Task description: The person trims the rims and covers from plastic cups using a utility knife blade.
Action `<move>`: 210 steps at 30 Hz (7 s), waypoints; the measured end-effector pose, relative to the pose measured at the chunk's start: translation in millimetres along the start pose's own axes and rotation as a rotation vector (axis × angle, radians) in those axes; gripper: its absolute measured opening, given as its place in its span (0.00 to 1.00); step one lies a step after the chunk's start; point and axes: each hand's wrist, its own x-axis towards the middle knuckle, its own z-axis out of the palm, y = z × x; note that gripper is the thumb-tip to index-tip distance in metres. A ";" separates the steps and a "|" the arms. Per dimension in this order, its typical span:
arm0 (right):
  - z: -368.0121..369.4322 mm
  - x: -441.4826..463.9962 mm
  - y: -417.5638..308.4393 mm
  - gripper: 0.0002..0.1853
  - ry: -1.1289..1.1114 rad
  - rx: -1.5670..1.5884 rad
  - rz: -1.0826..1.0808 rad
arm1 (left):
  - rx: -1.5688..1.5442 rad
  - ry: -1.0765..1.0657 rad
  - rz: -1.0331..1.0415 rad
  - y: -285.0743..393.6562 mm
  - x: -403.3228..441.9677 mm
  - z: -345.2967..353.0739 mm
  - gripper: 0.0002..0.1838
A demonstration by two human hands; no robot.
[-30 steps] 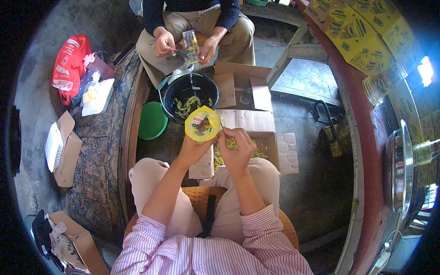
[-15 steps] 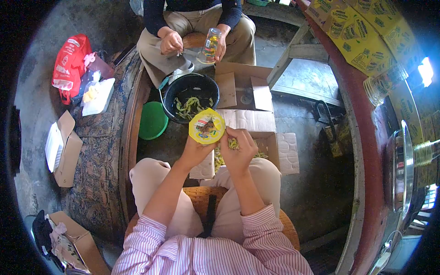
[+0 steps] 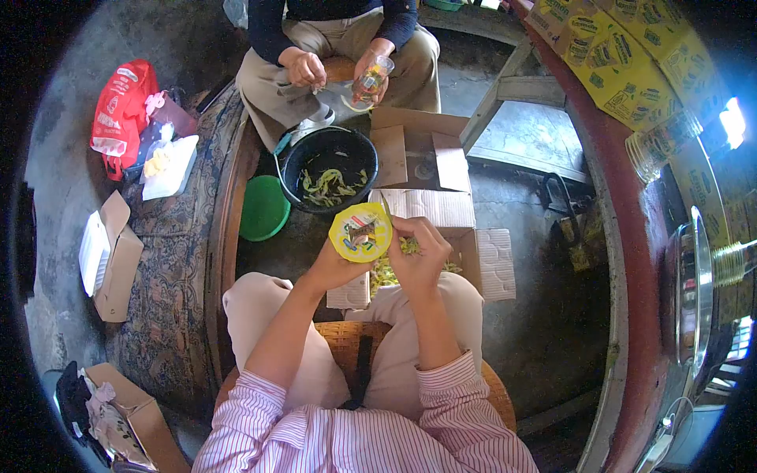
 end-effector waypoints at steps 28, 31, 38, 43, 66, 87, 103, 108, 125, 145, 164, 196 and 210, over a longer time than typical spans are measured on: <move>6.7 -1.3 -9.6 0.07 0.039 0.005 -0.006 | -0.019 0.037 0.005 -0.2 2.8 -6.9 0.30; 5.7 -1.8 -7.9 0.07 0.047 0.010 0.002 | -0.002 0.038 0.023 -1.9 3.0 -4.0 0.30; 2.8 1.2 -8.5 0.07 0.008 0.014 0.011 | -0.115 0.023 -0.123 5.1 -0.1 -7.0 0.30; 2.6 1.1 -9.2 0.06 0.022 0.072 0.074 | -0.271 0.023 -0.294 7.3 -3.6 -8.0 0.31; 15.3 -8.9 -14.6 0.06 0.131 -0.010 0.019 | -0.153 0.119 -0.021 -5.4 5.4 -3.7 0.27; 11.4 -4.4 -12.6 0.06 0.143 -0.050 0.008 | 0.069 0.089 0.078 -13.1 4.7 -0.4 0.24; 9.8 -7.3 -6.8 0.07 0.087 -0.022 0.024 | 0.115 0.060 0.104 -5.9 5.9 -5.7 0.23; 10.8 -6.2 -9.8 0.06 0.117 -0.048 0.028 | 0.057 0.106 0.063 -7.0 5.3 -1.1 0.24; 9.4 -6.1 -5.2 0.06 0.110 0.015 0.034 | 0.062 0.057 0.060 2.4 4.3 -4.1 0.24; 4.8 -1.2 -1.1 0.06 0.054 0.006 0.030 | 0.033 0.054 0.021 -0.9 1.6 -5.6 0.33; 6.6 -3.4 -6.7 0.06 0.061 -0.034 -0.003 | 0.012 0.073 0.016 0.7 4.4 -6.2 0.29; 16.1 -8.4 -7.9 0.07 0.075 -0.088 -0.039 | 0.516 0.318 0.212 -10.6 1.6 5.4 0.16; 20.5 -10.3 -5.1 0.08 0.094 -0.102 -0.002 | 0.468 0.309 0.179 -2.7 5.0 2.4 0.14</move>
